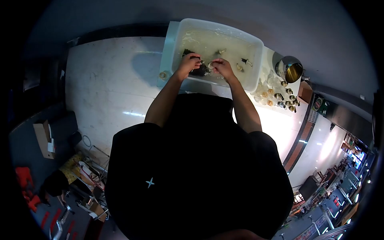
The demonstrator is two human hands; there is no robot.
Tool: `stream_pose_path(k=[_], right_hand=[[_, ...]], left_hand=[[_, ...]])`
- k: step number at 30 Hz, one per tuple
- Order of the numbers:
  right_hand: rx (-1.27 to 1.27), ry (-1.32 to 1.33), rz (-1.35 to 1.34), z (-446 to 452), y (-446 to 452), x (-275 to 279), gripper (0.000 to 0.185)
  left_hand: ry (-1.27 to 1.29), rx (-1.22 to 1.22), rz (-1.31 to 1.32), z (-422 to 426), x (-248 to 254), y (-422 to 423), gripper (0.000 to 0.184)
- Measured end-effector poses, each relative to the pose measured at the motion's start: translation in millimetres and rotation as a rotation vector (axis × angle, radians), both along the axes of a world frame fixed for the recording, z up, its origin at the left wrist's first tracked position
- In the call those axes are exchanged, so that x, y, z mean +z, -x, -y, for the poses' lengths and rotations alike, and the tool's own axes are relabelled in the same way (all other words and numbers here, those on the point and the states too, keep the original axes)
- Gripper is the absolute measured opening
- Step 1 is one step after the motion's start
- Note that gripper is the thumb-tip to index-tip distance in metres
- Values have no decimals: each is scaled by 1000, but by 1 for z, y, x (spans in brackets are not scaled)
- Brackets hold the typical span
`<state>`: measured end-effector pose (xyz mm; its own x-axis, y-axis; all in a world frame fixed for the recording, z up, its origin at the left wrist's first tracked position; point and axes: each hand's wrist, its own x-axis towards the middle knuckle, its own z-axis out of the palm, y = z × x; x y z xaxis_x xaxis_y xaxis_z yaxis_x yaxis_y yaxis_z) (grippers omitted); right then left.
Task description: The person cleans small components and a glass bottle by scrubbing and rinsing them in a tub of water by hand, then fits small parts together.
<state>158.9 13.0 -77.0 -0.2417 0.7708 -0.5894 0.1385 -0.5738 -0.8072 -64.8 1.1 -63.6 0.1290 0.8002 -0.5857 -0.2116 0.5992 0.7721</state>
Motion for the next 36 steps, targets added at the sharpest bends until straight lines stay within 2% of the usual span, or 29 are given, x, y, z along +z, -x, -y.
stream_pose_path(k=[3,7,10,11,14,18,19,21,24,25,27,28,29,32,35,36], right_hand=[[-148,153,-262,4,-6,40,24],[-250,169,-376,8,-8,53,26],[-273,167,-380,8,-9,50,27],[-285,171,-386,8,-9,49,27],[-282,175,-393,9,-6,54,25],[-261,203,-417,4,8,52,21],[-238,225,-414,0,13,53,21],[-195,268,-412,-7,27,54,22],[-45,-16,-119,-9,50,30,28],[115,-231,50,-2,58,28,41],[438,-479,189,5,67,22,48],[601,-601,259,8,71,21,52],[697,-448,304,9,66,22,60],[794,-335,514,12,65,16,60],[962,-209,817,10,68,75,57],[913,-329,870,12,64,60,54]], left_hand=[[14,9,120,-5,8,-6,26],[49,-12,248,-12,0,-19,34],[-719,-526,-878,-19,-2,-30,39],[-564,-418,-609,-14,-1,-30,45],[-422,-309,-112,0,10,-26,47],[-494,-317,-16,11,39,-23,37],[-576,-295,-150,9,28,-20,30],[-405,-197,-147,7,17,-9,27],[-244,8,-21,8,26,5,24],[-224,76,44,9,30,9,24],[-187,183,190,9,35,11,31],[-221,163,154,10,36,12,32],[-255,143,119,11,37,13,33],[-309,174,52,13,39,10,35],[-246,199,-1,16,46,8,36],[-210,197,-20,16,50,8,36]])
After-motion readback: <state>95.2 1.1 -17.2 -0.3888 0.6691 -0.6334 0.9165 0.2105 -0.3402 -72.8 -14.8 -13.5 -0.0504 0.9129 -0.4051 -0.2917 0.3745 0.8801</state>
